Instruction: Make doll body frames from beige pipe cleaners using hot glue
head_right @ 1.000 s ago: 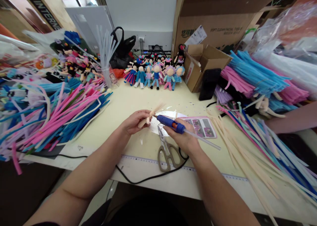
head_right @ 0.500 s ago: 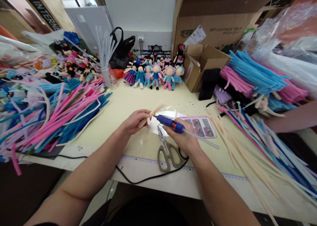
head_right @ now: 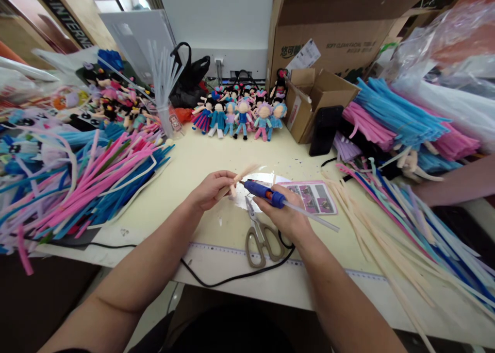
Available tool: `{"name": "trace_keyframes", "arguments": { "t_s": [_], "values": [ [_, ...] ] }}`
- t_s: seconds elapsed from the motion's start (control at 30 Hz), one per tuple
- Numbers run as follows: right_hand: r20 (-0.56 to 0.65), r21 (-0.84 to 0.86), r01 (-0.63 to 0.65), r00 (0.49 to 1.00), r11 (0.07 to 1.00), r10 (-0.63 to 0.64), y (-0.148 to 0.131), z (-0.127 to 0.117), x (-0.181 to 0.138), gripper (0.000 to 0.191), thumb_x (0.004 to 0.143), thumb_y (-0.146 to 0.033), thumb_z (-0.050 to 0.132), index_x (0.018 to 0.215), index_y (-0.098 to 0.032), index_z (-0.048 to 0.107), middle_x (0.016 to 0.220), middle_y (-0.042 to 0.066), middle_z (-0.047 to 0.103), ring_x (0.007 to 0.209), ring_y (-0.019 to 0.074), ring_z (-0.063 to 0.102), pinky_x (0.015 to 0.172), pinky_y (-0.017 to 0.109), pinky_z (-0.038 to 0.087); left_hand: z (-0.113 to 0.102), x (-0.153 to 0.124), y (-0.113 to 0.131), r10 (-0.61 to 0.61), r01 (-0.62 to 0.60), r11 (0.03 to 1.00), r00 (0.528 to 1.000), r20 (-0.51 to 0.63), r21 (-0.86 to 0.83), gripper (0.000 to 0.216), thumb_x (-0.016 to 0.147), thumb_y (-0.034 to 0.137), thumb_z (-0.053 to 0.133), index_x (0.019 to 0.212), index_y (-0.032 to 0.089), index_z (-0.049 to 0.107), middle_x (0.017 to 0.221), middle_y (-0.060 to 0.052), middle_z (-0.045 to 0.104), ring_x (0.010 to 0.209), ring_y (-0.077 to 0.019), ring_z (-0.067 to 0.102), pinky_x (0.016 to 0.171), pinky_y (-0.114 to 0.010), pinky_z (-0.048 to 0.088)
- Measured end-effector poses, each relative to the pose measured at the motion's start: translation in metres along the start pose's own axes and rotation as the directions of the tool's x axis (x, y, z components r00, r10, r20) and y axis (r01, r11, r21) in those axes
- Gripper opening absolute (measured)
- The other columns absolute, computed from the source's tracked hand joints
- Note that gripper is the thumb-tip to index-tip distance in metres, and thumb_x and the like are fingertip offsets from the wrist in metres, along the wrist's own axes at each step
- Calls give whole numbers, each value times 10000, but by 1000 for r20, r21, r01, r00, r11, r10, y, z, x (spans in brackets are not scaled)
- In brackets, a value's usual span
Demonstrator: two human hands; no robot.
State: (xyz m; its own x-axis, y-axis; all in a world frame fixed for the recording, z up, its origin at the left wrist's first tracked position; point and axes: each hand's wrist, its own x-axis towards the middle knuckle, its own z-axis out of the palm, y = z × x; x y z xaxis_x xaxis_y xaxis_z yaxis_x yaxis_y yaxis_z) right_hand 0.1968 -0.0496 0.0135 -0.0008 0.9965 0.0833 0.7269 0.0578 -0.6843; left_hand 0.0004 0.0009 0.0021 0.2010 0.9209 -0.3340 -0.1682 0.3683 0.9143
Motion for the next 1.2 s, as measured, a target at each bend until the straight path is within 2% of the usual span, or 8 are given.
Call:
{"name": "trace_keyframes", "arguments": {
  "t_s": [0.13, 0.47, 0.63, 0.77, 0.87, 1.0, 1.1, 1.2],
  "values": [
    [0, 5, -3, 1000, 1000, 3, -3, -2, -1, 319, 682, -493, 608, 592, -212, 485, 534, -33, 483, 514, 121, 426, 489, 252, 310, 0, 0, 0, 11, -11, 1000, 1000, -4, 9, 160, 580, 172, 626, 728, 113, 645, 553, -13, 582, 453, -82, 479, 455, -208, 357],
    [-7, 32, 29, 1000, 999, -29, -2, 0, -2, 287, 681, -485, 637, 629, -221, 538, 570, -25, 525, 547, 142, 472, 505, 267, 324, -2, 1, 0, 38, -37, 999, 999, -28, 23, 135, 574, 163, 624, 697, 119, 654, 557, -11, 585, 460, -77, 480, 457, -198, 362],
    [3, 86, 18, 1000, 996, -18, 4, 0, 0, 305, 680, -508, 634, 655, -212, 564, 573, -17, 536, 555, 151, 488, 513, 277, 351, -5, 3, 0, 13, -11, 999, 1000, 27, -47, 165, 584, 177, 624, 737, 118, 645, 590, -19, 588, 473, -83, 494, 449, -197, 380],
    [-8, 155, -14, 1000, 988, 15, 10, -12, 1, 311, 689, -502, 630, 664, -196, 585, 582, -6, 562, 560, 155, 511, 525, 285, 384, -7, 2, 5, -26, 33, 990, 998, 56, -134, 179, 572, 153, 617, 748, 121, 628, 587, -1, 559, 485, -74, 482, 442, -182, 391],
    [-88, 173, -47, 994, 984, 63, 21, -27, -3, 305, 692, -497, 632, 699, -192, 626, 605, 8, 592, 560, 163, 528, 506, 286, 393, -6, -2, 9, -58, 74, 979, 994, 92, -190, 184, 573, 127, 603, 756, 127, 622, 612, 8, 550, 507, -63, 482, 448, -164, 399],
    [-204, 170, -134, 964, 976, 168, 49, -42, -18, 382, 694, -495, 627, 922, -192, 681, 744, 39, 660, 616, 183, 573, 493, 283, 412, -3, -7, 11, -75, 104, 966, 989, 130, -238, 185, 586, 122, 593, 770, 133, 614, 625, 17, 534, 511, -56, 475, 460, -161, 412],
    [-263, 108, -264, 922, 958, 284, 73, -41, -29, 459, 673, -534, 623, 936, -164, 686, 621, 28, 621, 511, 169, 542, 459, 285, 401, -1, -9, 10, -74, 113, 965, 983, 168, -237, 192, 591, 118, 591, 781, 132, 617, 628, 22, 525, 500, -51, 460, 465, -166, 417],
    [-259, 0, -264, 932, 964, 255, 89, -34, -36, 445, 677, -556, 601, 894, -177, 685, 593, 13, 605, 528, 180, 552, 487, 291, 410, 0, -10, 9, -77, 125, 966, 975, 207, -226, 202, 587, 107, 588, 784, 135, 619, 624, 28, 518, 489, -46, 448, 462, -164, 411]
  ]
}}
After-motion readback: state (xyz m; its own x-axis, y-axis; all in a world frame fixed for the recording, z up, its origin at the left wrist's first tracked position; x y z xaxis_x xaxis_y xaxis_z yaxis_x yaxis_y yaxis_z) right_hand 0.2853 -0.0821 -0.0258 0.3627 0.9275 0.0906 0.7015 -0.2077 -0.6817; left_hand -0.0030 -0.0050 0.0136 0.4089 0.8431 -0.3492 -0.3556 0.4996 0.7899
